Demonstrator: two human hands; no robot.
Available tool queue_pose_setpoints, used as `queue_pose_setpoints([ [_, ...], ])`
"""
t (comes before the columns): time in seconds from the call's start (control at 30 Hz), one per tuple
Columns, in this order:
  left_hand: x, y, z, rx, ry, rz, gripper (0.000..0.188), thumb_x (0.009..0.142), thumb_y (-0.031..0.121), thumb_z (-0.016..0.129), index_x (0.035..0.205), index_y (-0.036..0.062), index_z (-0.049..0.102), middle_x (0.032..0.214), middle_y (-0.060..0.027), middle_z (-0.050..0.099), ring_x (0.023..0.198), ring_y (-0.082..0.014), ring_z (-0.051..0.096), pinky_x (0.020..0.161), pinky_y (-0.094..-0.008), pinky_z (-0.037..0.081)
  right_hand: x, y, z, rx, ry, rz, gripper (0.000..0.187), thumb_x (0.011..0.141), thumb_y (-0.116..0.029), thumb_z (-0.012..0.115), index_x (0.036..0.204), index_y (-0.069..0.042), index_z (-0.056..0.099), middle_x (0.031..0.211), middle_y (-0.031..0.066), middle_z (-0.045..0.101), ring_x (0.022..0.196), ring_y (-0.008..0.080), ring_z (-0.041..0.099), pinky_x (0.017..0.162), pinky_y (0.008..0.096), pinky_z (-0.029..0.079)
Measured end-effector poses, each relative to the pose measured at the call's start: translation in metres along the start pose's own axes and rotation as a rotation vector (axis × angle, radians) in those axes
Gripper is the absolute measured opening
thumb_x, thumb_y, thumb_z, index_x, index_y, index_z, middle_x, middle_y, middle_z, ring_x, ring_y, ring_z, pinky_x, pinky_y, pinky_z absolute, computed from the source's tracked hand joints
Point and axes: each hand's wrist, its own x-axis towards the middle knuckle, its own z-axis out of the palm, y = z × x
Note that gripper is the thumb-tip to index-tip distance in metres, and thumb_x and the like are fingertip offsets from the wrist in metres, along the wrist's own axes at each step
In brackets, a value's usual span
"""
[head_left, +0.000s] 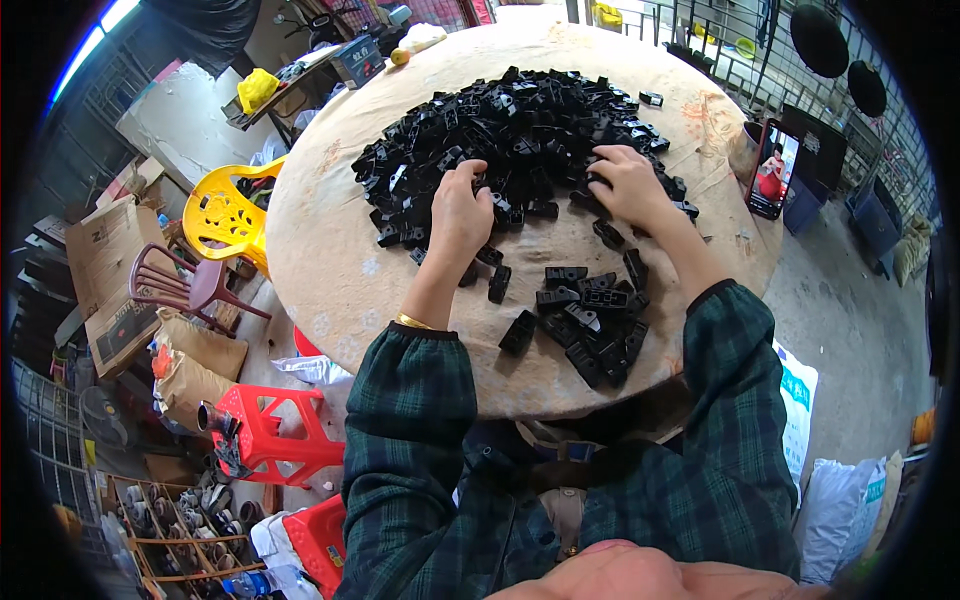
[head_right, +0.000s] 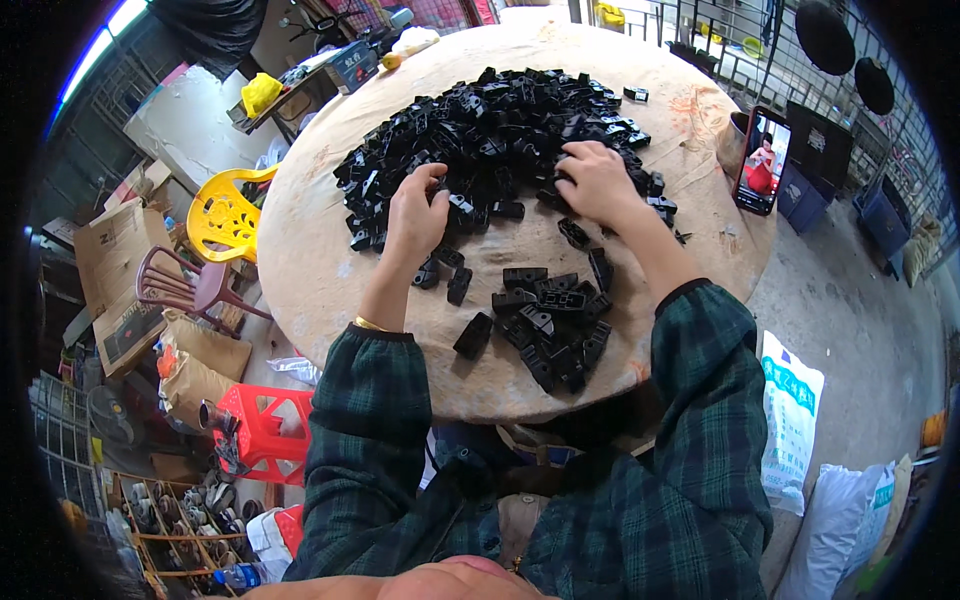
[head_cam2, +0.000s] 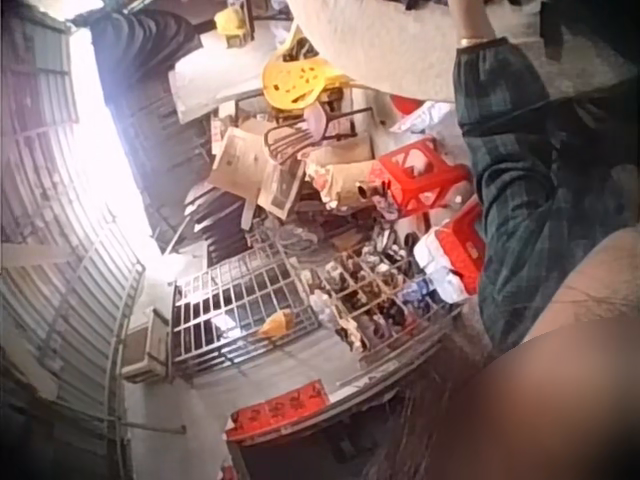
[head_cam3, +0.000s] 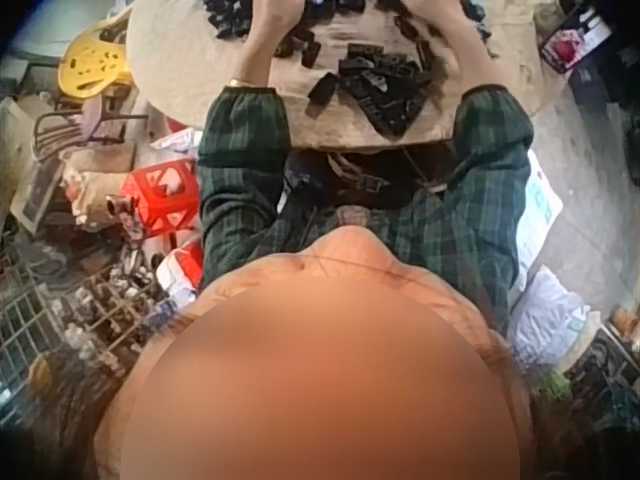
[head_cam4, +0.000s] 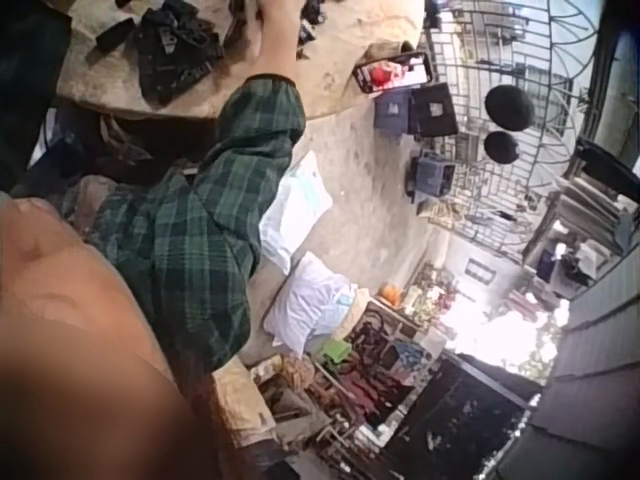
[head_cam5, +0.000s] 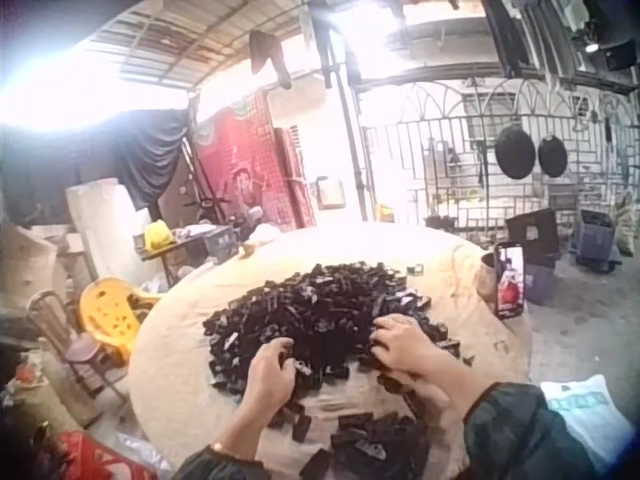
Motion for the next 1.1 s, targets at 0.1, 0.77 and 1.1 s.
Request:
queue_pose_setpoints([
  [0.1, 0.005, -0.008, 0.003, -0.052, 0.012, -0.034, 0.035, 0.077, 0.001, 0.056, 0.112, 0.0003, 0.053, 0.099, -0.0180, 0.058, 0.091, -0.0295, 0.057, 0.081, -0.0364, 0.047, -0.001, 0.015, -0.005, 0.058, 0.032, 0.103, 0.023, 0.078, -0.017, 0.064, 0.095, -0.002, 0.065, 0.117, 0.0148, 0.057, 0.110, 0.0323, 0.051, 0.095, 0.0387, 0.041],
  [0.77, -0.004, 0.003, -0.001, 0.187, -0.193, -0.059, 0.060, 0.066, 0.019, 0.075, 0.116, 0.0007, 0.050, 0.097, -0.0154, 0.055, 0.090, -0.0276, 0.054, 0.081, -0.0342, 0.046, -0.044, 0.002, -0.052, 0.169, -0.368, 0.479, 0.080, 0.079, -0.044, 0.063, 0.142, -0.011, 0.025, 0.142, 0.0307, 0.022, 0.128, 0.0434, 0.032, 0.104, 0.0429, 0.032],
  [1.1, -0.016, 0.009, 0.022, 0.419, -0.171, 0.099, 0.046, 0.072, 0.011, 0.069, 0.115, 0.0080, 0.053, 0.099, -0.0176, 0.052, 0.095, -0.0344, 0.052, 0.084, -0.0388, 0.045, 0.032, 0.023, 0.046, 0.148, 0.085, 0.322, 0.057, 0.084, -0.043, 0.059, 0.125, -0.005, 0.049, 0.132, 0.0303, 0.039, 0.124, 0.0416, 0.037, 0.103, 0.0440, 0.031],
])
